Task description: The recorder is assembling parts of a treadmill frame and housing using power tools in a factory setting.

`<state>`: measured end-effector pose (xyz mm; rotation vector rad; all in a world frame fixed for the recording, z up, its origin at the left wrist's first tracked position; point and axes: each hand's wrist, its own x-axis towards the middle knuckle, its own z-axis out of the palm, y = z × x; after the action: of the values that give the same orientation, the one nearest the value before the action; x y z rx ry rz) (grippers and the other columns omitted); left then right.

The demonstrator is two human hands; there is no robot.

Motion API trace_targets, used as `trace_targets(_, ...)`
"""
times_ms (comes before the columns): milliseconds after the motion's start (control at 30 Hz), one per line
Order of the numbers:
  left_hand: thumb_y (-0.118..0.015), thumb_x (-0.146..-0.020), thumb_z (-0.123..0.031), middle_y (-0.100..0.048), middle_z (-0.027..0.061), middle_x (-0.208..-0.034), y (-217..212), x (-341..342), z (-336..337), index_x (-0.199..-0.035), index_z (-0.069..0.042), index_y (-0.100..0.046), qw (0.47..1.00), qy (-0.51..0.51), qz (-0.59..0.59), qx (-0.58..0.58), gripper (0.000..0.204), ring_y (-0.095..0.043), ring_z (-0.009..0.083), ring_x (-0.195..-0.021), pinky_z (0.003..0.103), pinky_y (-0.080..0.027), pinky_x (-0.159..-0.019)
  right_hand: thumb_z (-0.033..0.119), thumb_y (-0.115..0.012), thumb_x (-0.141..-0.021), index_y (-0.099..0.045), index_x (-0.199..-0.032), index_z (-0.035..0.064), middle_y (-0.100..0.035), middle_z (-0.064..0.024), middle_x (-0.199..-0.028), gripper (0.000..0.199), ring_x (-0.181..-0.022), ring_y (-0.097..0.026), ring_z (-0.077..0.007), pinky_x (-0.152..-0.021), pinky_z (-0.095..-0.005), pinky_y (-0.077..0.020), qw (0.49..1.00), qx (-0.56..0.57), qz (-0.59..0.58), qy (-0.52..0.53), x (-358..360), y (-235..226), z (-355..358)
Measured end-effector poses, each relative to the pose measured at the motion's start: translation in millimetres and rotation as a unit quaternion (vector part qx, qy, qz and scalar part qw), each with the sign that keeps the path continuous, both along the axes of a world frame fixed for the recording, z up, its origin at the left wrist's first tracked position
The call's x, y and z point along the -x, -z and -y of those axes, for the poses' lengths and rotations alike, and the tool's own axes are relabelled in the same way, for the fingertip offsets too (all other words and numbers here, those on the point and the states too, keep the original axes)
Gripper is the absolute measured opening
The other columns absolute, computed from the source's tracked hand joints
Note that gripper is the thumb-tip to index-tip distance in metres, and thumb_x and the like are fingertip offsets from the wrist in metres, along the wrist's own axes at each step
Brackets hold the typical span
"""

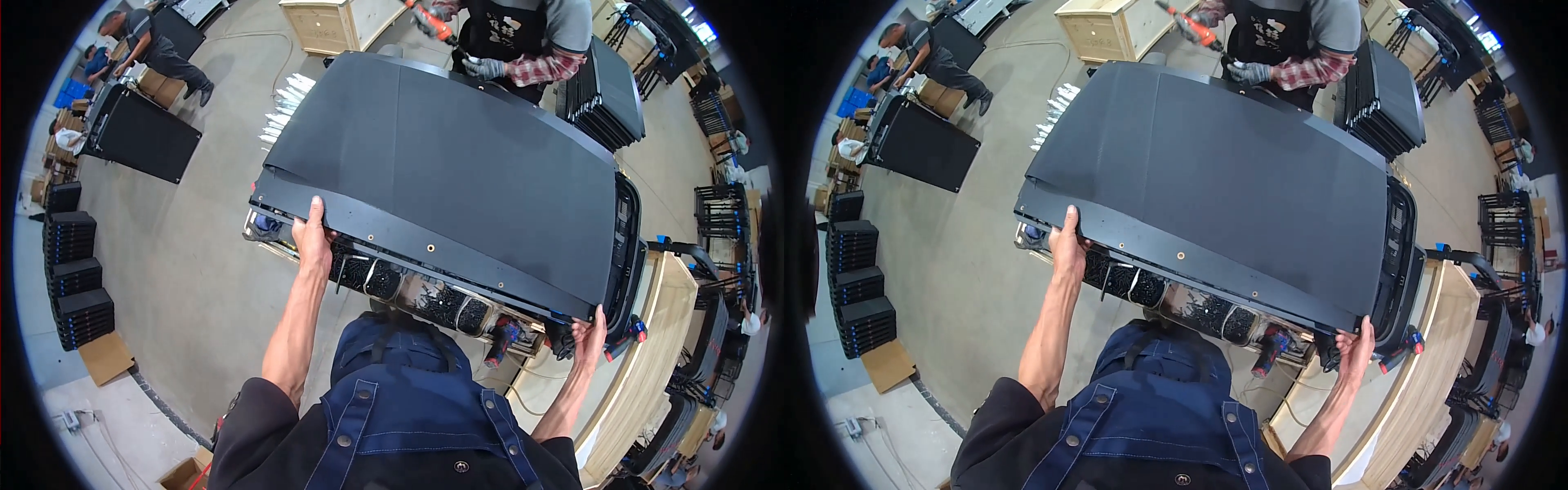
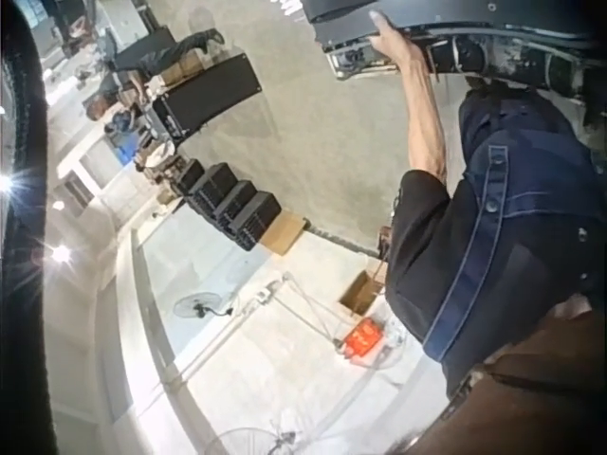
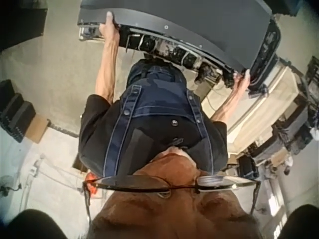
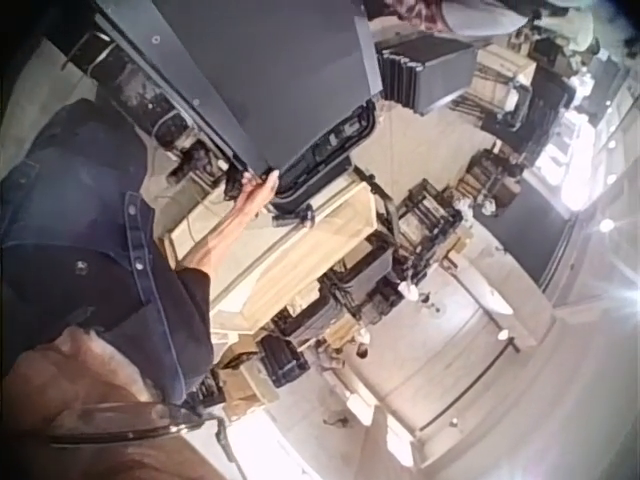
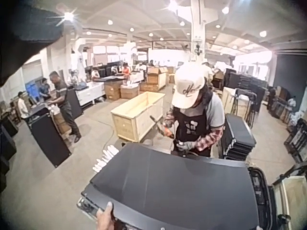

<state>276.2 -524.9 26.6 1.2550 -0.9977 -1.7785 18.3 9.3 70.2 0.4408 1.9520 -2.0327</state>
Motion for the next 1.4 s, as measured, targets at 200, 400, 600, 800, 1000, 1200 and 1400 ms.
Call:
trace_targets(200,-0.069,-0.096,-0.033,-0.065,0.0063,-0.093,19,-15,-5,-0.109,-0.004,-0.055,0.997,0.025,-0.032,-0.064,0.035,-0.064,0.0140,-0.076,0.030,-0.053,-0.063,0.056,-0.064,-0.093,-0.061,-0.094,0.0031,-0.064,-0.0091,-0.062,0.053,-0.042,-0.055,-0.0096,-0.034,-0.0206,-0.0396,0.964,-0.263,0.030,0.013,1,27,-2)
trace_targets(400,-0.068,-0.095,-0.038,-0.069,0.0107,-0.092,-7,-31,0,-0.107,0.002,-0.054,0.991,0.121,0.057,-0.027,0.044,-0.069,0.0188,-0.075,0.031,-0.057,-0.068,0.056,-0.066,-0.092,-0.059,-0.078,0.0089,-0.050,0.0028,-0.052,0.049,-0.038,-0.041,-0.0060,-0.034,-0.0205,-0.0305,0.959,-0.283,-0.020,0.011,-1,14,-13)
trace_targets(600,-0.070,-0.093,-0.041,-0.071,0.0139,-0.093,7,-41,-7,-0.106,0.006,-0.060,0.987,0.150,0.062,-0.023,0.050,-0.071,0.0206,-0.077,0.032,-0.058,-0.070,0.054,-0.067,-0.092,-0.064,-0.083,0.0069,-0.051,0.0010,-0.054,0.048,-0.039,-0.046,-0.0081,-0.034,-0.0225,-0.0337,0.952,-0.306,-0.022,0.004,-8,34,-20)
trace_targets(800,-0.067,-0.095,-0.044,-0.072,0.0170,-0.098,15,-57,-4,-0.106,0.004,-0.061,0.967,0.209,0.144,-0.003,0.050,-0.071,0.0221,-0.080,0.034,-0.057,-0.070,0.055,-0.068,-0.091,-0.065,-0.088,0.0048,-0.056,-0.0021,-0.056,0.050,-0.040,-0.051,-0.0098,-0.035,-0.0230,-0.0390,0.955,-0.295,-0.021,0.011,-11,45,-21)
trace_targets(1000,-0.055,-0.100,-0.053,-0.069,0.0198,-0.114,32,-87,9,-0.128,0.004,-0.054,0.931,0.312,0.188,0.012,0.064,-0.071,0.0253,-0.089,0.036,-0.056,-0.076,0.054,-0.067,-0.092,-0.065,-0.094,0.0022,-0.063,-0.0082,-0.062,0.052,-0.045,-0.057,-0.0130,-0.039,-0.0245,-0.0466,0.957,-0.290,-0.019,-0.002,-19,57,-27)
trace_targets(1200,-0.053,-0.095,-0.058,-0.058,0.0043,-0.137,74,-79,11,-0.143,-0.012,-0.048,0.954,0.139,-0.197,-0.180,0.067,-0.055,0.0239,-0.127,0.041,-0.048,-0.104,0.051,-0.067,-0.093,-0.062,-0.089,0.0075,-0.060,-0.0042,-0.060,0.044,-0.043,-0.053,-0.0117,-0.038,-0.0238,-0.0418,0.967,-0.254,-0.022,0.005,-14,61,-24)
trace_targets(1400,-0.068,-0.088,-0.048,-0.066,0.0002,-0.126,117,-68,15,-0.126,-0.016,-0.063,0.915,0.036,-0.319,-0.244,0.050,-0.055,0.0183,-0.123,0.039,-0.043,-0.109,0.051,-0.067,-0.093,-0.068,-0.103,0.0045,-0.065,-0.0047,-0.067,0.047,-0.050,-0.059,-0.0119,-0.044,-0.0241,-0.0476,0.965,-0.261,-0.002,0.024,-6,63,-32)
